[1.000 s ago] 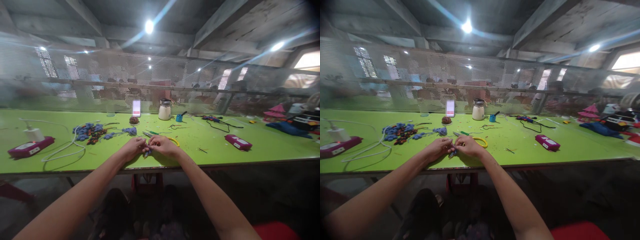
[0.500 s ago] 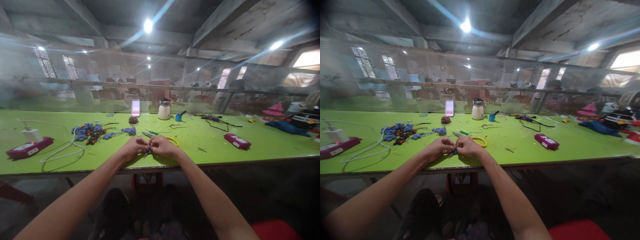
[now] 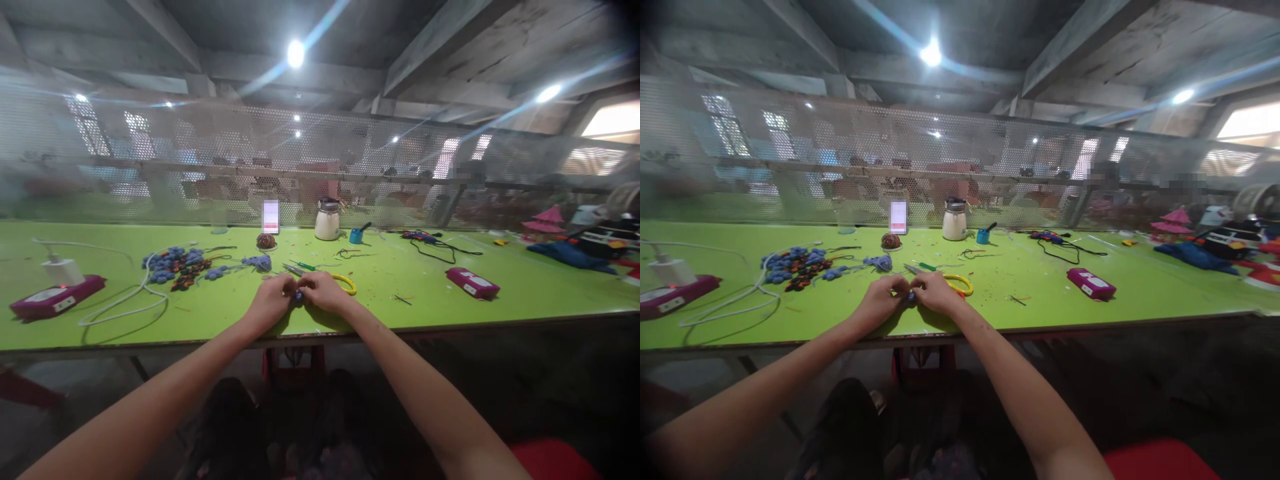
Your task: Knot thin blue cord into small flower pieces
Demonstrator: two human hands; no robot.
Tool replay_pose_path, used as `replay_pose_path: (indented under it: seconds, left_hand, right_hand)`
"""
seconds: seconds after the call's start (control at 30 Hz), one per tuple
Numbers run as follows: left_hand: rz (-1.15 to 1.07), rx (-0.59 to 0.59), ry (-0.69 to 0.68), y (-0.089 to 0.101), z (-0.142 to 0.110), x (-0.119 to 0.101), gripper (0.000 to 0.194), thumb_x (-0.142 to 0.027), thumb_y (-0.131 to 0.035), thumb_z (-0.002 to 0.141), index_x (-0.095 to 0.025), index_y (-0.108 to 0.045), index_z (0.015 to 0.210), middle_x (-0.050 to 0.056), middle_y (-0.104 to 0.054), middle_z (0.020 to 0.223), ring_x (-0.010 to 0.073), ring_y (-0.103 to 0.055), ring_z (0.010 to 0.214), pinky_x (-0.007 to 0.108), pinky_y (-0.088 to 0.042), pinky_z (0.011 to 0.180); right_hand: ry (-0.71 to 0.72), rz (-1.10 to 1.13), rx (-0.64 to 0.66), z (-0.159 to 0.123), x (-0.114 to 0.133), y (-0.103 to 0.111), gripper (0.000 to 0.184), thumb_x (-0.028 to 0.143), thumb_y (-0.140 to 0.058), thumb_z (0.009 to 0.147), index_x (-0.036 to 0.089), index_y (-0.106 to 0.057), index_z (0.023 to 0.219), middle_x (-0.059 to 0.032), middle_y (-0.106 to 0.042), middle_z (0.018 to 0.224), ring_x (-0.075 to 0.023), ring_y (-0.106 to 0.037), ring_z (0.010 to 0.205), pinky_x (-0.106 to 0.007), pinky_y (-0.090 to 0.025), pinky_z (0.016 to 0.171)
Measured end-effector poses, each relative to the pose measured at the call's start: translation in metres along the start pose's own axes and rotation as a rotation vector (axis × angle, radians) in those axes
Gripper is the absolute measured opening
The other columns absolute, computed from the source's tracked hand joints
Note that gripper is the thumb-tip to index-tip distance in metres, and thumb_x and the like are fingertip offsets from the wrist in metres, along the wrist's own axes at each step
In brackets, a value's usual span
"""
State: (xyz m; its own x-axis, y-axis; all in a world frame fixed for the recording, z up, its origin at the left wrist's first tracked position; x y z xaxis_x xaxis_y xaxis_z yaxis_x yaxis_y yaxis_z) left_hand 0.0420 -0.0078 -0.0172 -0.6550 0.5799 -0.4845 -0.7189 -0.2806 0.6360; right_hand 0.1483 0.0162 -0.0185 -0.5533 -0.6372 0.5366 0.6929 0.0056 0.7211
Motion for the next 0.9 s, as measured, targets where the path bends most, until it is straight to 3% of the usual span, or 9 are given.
replay_pose_path:
  seconds: [0.2, 0.4, 0.6, 0.73, 0.9]
  left_hand:
    - [0.288, 0.067, -0.101, -0.006, -0.004, -0.01, 0.008, -0.016, -0.049, 0.078, -0.018, -0.053, 0.071, 0.004, -0.057, 0.073, 0.0171, -0.051, 0.069, 0.028, -0.036, 0.063]
    - [0.384, 0.116, -0.11, -0.01, -0.006, -0.014, 0.01, -0.015, -0.046, 0.079, -0.019, -0.055, 0.076, 0.007, -0.057, 0.079, 0.0192, -0.051, 0.071, 0.029, -0.035, 0.064]
    - [0.197, 0.027, -0.065, -0.001, -0.001, -0.009, 0.013, -0.011, -0.047, 0.076, -0.019, -0.052, 0.066, 0.004, -0.054, 0.071, 0.0159, -0.05, 0.067, 0.027, -0.036, 0.063]
    - [0.012, -0.014, 0.063, 0.003, 0.001, 0.006, 0.008, -0.014, -0.054, 0.07, -0.018, -0.054, 0.063, 0.0, -0.056, 0.063, 0.0136, -0.051, 0.062, 0.025, -0.037, 0.06]
    - [-0.082, -0.049, 0.131, 0.003, 0.001, 0.015, 0.004, -0.019, -0.055, 0.068, -0.017, -0.057, 0.065, -0.001, -0.058, 0.062, 0.0129, -0.052, 0.061, 0.024, -0.038, 0.059]
  right_hand:
    - [0.017, -0.031, 0.027, 0.004, -0.004, -0.006, 0.022, 0.002, -0.055, 0.067, 0.014, -0.071, 0.076, -0.0015, -0.064, 0.067, -0.0106, -0.052, 0.062, -0.022, -0.039, 0.061]
    - [0.028, 0.029, 0.049, 0.006, -0.004, -0.011, 0.02, 0.001, -0.056, 0.067, 0.013, -0.071, 0.071, -0.0004, -0.062, 0.062, -0.0098, -0.051, 0.058, -0.021, -0.038, 0.057]
    - [-0.003, 0.109, 0.096, 0.008, -0.012, -0.016, 0.018, 0.004, -0.058, 0.068, 0.013, -0.072, 0.076, 0.0015, -0.059, 0.057, -0.0079, -0.048, 0.053, -0.02, -0.037, 0.053]
    - [-0.06, 0.197, 0.114, 0.01, -0.019, -0.018, 0.022, 0.005, -0.059, 0.068, 0.011, -0.072, 0.084, -0.0006, -0.062, 0.06, -0.008, -0.049, 0.051, -0.021, -0.039, 0.052]
    - [-0.087, 0.165, 0.079, 0.01, -0.018, -0.015, 0.017, 0.006, -0.061, 0.067, 0.011, -0.073, 0.078, -0.0022, -0.064, 0.061, -0.0084, -0.051, 0.051, -0.022, -0.041, 0.054]
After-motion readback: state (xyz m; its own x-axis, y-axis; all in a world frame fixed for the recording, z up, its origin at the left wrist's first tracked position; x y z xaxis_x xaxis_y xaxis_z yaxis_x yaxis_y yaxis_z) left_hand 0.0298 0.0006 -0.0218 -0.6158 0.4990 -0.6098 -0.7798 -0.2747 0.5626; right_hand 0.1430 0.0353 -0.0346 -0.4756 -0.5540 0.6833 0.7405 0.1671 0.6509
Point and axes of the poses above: each hand's wrist, its own z-axis towards the middle knuckle, its own y-axis out of the back of the hand, x = y × z, the point moved 8 cm from there along z, towards the middle knuckle
